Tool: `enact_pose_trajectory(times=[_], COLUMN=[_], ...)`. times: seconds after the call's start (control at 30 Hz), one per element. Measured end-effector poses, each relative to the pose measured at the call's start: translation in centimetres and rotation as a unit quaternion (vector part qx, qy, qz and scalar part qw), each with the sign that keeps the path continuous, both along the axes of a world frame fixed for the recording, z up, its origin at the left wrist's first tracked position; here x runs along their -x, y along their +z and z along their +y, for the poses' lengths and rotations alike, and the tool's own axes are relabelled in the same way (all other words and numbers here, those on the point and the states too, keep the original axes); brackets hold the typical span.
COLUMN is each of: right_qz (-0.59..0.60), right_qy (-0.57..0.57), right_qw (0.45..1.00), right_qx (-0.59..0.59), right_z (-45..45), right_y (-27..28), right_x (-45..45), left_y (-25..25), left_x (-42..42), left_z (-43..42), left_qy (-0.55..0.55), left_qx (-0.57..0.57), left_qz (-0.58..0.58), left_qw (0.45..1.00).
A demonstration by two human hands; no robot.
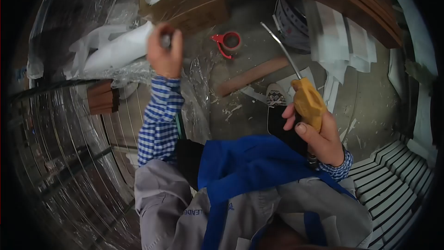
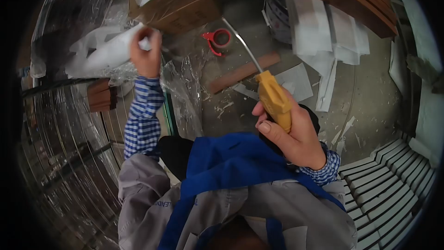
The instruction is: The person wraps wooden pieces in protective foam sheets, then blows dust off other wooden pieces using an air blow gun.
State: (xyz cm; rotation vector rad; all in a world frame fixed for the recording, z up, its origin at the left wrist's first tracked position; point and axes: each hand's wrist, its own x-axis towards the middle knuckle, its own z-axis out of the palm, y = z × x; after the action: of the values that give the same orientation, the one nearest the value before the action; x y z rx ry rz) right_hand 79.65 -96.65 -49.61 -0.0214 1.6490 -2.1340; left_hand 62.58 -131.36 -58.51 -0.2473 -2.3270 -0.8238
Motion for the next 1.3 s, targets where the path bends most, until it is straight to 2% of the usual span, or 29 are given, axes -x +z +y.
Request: enact_pose_trajectory(times=[0.03,0.07,0.1,0.13,0.17,0.23,0.3,0.37,0.43,0.53,0.57,0.6,0.63,0.67,0.7,0.77,0.8,0.83,0.9,0.93,1.0,1.07,1.13,1.3], right_qz=[0.008,0.011,0.010,0.010,0.010,0.023,0.040,0.045,0.053,0.060,0.070,0.069,0.082,0.094,0.091,0.125,0.139,0.174,0.200,0.212,0.225,0.231,0.232,0.226], right_qy=[-0.003,0.009,0.017,0.013,0.007,0.017,0.027,0.038,0.037,0.039,0.046,0.045,0.061,0.083,0.097,0.202,0.216,0.287,0.405,0.413,0.427,0.439,0.441,0.460], right_qw=[0.999,0.998,0.998,0.998,0.997,0.995,0.992,0.986,0.982,0.975,0.972,0.973,0.968,0.964,0.965,0.936,0.933,0.901,0.838,0.833,0.807,0.798,0.793,0.789], right_qx=[-0.041,-0.063,-0.061,-0.066,-0.072,-0.094,-0.114,-0.159,-0.180,-0.209,-0.219,-0.217,-0.227,-0.234,-0.227,-0.261,-0.252,-0.274,-0.305,-0.300,-0.341,-0.342,-0.349,-0.340], right_z=[-0.1,-0.1,-0.3,-0.4,-0.6,-0.8,-0.9,-0.8,-0.7,-0.6,-0.7,-0.8,-1.1,-1.4,-1.9,-3.1,-3.7,-4.3,-6.0,-6.6,-7.6,-8.5,-9.1,-10.1], right_y=[0.1,0.2,0.1,0.1,0.0,-0.3,-0.4,-0.3,-0.5,-0.2,-0.2,-0.3,-0.3,-0.2,0.0,0.6,0.7,0.7,1.3,1.2,0.4,0.2,0.3,0.1], right_x=[0.0,0.1,0.2,0.1,-0.1,-0.5,-1.0,-1.3,-1.5,-2.2,-2.0,-1.9,-2.1,-2.3,-2.4,-2.2,-2.1,-2.2,-2.5,-2.8,-3.7,-4.0,-4.1,-4.8], left_y=[-7.0,-13.4,-18.6,-22.5,-25.5,-28.2,-29.7,-32.7,-35.9,-28.6,-28.2,-28.0,-27.9,-24.8,-21.9,-16.8,-15.4,-14.0,-11.0,-9.6,-8.4,-7.7,-7.5,-6.8], left_x=[-2.9,-6.6,-9.8,-12.5,-13.8,-14.5,-13.0,-11.2,-10.0,-10.2,-10.0,-10.2,-11.4,-12.4,-13.7,-16.5,-17.5,-17.8,-18.9,-19.3,-20.4,-21.3,-21.7,-23.4], left_z=[-2.4,-3.5,-3.8,-2.8,-1.7,0.6,2.0,2.1,2.7,3.2,2.2,1.0,-0.1,-0.5,-1.0,-2.1,-2.8,-3.7,-5.3,-5.5,-6.6,-7.1,-7.5,-8.3], left_qy=[-0.035,-0.040,-0.047,-0.040,-0.058,-0.079,-0.105,-0.116,-0.135,-0.187,-0.188,-0.257,-0.302,-0.253,-0.240,-0.210,-0.215,-0.204,-0.166,-0.129,-0.108,-0.096,-0.060,-0.017], left_qx=[0.068,0.067,0.136,0.158,0.160,0.157,0.261,0.282,0.357,0.332,0.335,0.105,-0.138,-0.283,-0.292,-0.463,-0.508,-0.514,-0.592,-0.588,-0.606,-0.621,-0.696,-0.713], left_qz=[-0.073,-0.223,-0.302,-0.409,-0.428,-0.450,-0.432,-0.431,-0.532,-0.552,-0.550,-0.662,-0.730,-0.741,-0.743,-0.716,-0.687,-0.677,-0.637,-0.622,-0.601,-0.588,-0.530,-0.518], left_qw=[0.994,0.972,0.942,0.898,0.888,0.876,0.857,0.849,0.756,0.742,0.742,0.696,0.598,0.553,0.553,0.479,0.473,0.486,0.465,0.501,0.510,0.510,0.480,0.473])
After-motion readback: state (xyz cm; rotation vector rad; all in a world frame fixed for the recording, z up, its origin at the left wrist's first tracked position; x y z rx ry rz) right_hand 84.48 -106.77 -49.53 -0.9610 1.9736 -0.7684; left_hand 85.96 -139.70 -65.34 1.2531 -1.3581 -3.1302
